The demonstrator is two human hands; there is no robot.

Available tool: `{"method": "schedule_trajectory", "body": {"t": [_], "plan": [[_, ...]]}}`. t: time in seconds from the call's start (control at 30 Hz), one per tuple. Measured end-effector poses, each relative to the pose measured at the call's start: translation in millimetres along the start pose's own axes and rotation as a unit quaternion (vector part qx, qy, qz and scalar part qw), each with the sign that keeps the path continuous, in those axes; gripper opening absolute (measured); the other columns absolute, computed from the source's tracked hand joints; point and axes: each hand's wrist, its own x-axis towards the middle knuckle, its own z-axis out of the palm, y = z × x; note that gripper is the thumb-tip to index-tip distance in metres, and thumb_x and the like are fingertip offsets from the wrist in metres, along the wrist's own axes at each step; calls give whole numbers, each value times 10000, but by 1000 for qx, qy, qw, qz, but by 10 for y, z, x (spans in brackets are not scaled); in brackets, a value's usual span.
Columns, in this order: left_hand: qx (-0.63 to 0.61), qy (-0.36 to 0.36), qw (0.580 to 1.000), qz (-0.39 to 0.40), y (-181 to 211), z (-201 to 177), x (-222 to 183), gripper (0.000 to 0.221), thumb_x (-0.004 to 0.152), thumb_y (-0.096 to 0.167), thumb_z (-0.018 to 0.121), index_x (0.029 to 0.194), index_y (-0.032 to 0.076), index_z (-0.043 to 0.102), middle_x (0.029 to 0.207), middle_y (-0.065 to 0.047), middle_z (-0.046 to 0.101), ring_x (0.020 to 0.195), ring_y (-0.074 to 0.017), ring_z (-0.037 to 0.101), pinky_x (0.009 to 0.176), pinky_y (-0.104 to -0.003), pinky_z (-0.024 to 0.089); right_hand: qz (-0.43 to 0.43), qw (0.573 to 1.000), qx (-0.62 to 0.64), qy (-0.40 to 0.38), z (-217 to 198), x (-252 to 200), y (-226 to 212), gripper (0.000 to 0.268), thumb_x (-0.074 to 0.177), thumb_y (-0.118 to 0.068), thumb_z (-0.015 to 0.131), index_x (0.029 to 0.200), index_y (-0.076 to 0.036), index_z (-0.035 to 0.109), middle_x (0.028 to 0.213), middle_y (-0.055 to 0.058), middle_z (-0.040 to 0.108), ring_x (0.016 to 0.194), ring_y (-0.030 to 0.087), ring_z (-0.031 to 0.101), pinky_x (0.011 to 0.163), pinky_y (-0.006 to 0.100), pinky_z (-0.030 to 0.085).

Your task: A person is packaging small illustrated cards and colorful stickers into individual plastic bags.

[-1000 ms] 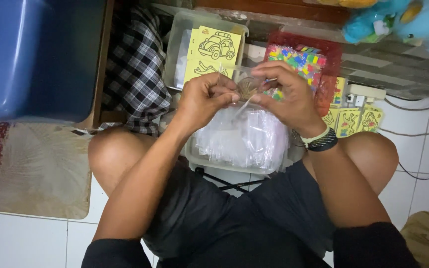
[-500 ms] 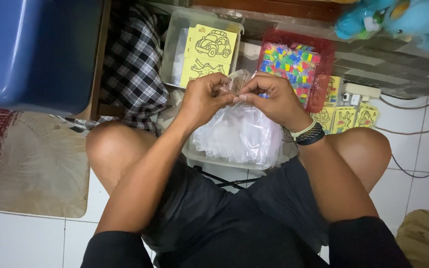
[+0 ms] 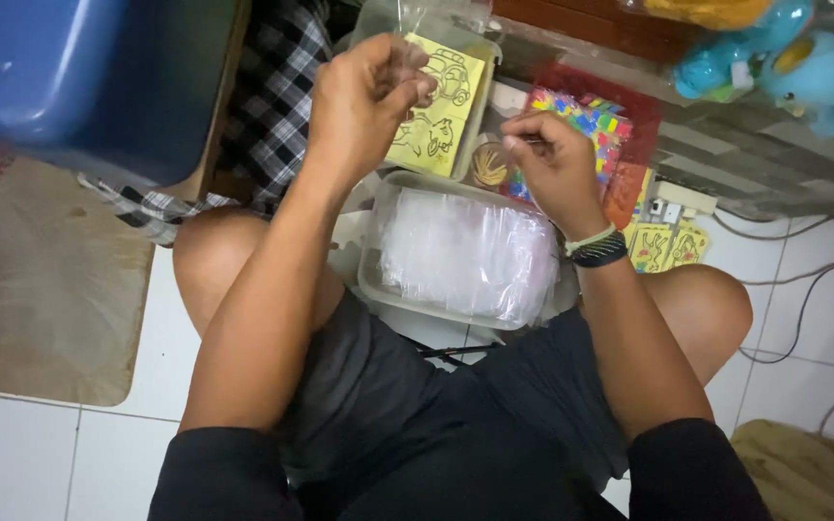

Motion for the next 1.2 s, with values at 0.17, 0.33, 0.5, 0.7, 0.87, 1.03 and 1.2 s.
{"method": "schedule_trajectory", "body": {"t": [0.17,0.33,0.5,0.7,0.87,1.03,1.2], "plan": [[7,32,999,25,-57,-60,57,175,863,-45,762,1023,5,711,847,-30,765,702,-82,730,598,-207,572,-60,972,-213,-78,489,406,215,207,850,0,741,1057,8,747,1011,116,723,737,183,620,687,298,514],[41,47,998,22,-91,-82,104,192,827,-9,769,1011,40,741,775,6,749,627,-67,651,578,-208,539,-9,904,-398,-159,1008,680,881,419,760,-255,873,985,49,696,1241,232,574,1042,414,583,906,498,492],[69,60,996,8,-60,-79,109,221,825,51,792,1037,71,734,743,24,723,598,-72,619,552,-232,518,-68,848,-507,-134,1191,683,1063,751,714,-426,887,1234,49,628,1003,205,709,944,374,602,919,440,444],[32,33,999,-8,-26,-31,169,249,836,47,775,1081,81,745,790,9,788,644,-66,730,581,-213,562,-19,917,-397,-15,1275,497,886,732,527,-263,971,1116,60,681,1070,225,664,984,386,586,942,463,418],[-32,25,999,-8,-89,-46,203,224,867,11,759,1085,47,720,868,-35,799,732,-85,761,648,-206,608,-53,938,-343,17,1028,499,391,140,869,-76,577,952,-51,687,974,151,628,921,333,512,840,458,401],[-116,32,990,-75,-46,-136,174,197,910,-1,740,1100,31,699,906,-53,781,762,-101,757,672,-208,637,-126,942,-311,-20,335,370,129,178,967,-152,755,823,-108,661,776,35,670,724,181,507,735,347,435],[-107,5,992,-63,-132,-77,136,200,921,-33,701,1117,-8,670,909,-71,786,787,-110,752,645,-210,590,-51,994,-71,72,-375,46,-43,346,978,131,697,1241,51,489,972,139,611,751,186,595,655,267,508]]}}
